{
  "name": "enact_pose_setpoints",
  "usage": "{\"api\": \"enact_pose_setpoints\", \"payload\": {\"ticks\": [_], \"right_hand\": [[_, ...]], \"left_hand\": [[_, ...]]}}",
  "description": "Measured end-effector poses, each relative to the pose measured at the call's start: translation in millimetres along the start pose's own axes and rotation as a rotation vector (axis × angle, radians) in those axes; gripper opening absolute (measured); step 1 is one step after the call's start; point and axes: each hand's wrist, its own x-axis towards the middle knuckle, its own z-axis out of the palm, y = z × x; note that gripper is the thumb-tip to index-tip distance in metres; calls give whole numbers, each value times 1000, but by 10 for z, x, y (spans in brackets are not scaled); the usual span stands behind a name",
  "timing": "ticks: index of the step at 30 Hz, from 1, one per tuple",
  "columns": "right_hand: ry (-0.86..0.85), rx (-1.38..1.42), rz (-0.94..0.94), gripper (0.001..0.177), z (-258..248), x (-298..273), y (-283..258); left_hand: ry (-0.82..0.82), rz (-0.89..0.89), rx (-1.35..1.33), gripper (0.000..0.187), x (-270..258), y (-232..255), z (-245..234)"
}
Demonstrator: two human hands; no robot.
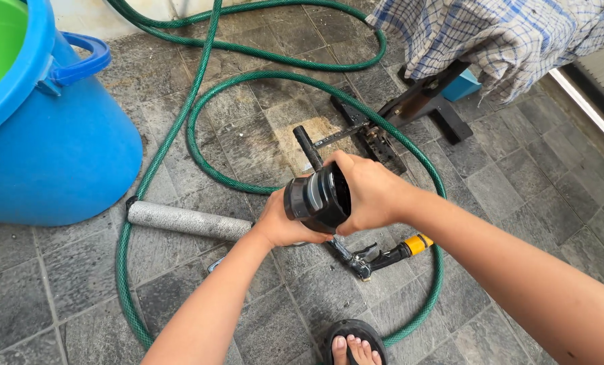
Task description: The person disassembles a vacuum cleaner filter housing, rinses the components with a garden hose, and reassembles the unit. They handle the filter housing, a cylindrical filter, and a hose nozzle, using water to clean the parts before putting them back together.
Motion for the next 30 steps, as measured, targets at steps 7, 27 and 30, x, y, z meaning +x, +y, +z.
{"api": "enact_pose_setpoints", "payload": {"ticks": [7, 27, 30], "right_hand": [[-49, -46, -166, 99, -17, 66, 148], [-71, 20, -238, 98, -56, -45, 274], [-69, 14, -171, 98, -18, -33, 293]], "left_hand": [[99, 20, -74, 113, -96, -101, 159], [106, 48, -77, 104, -192, -160, 336], [73, 46, -43, 103, -152, -185, 290]]}}
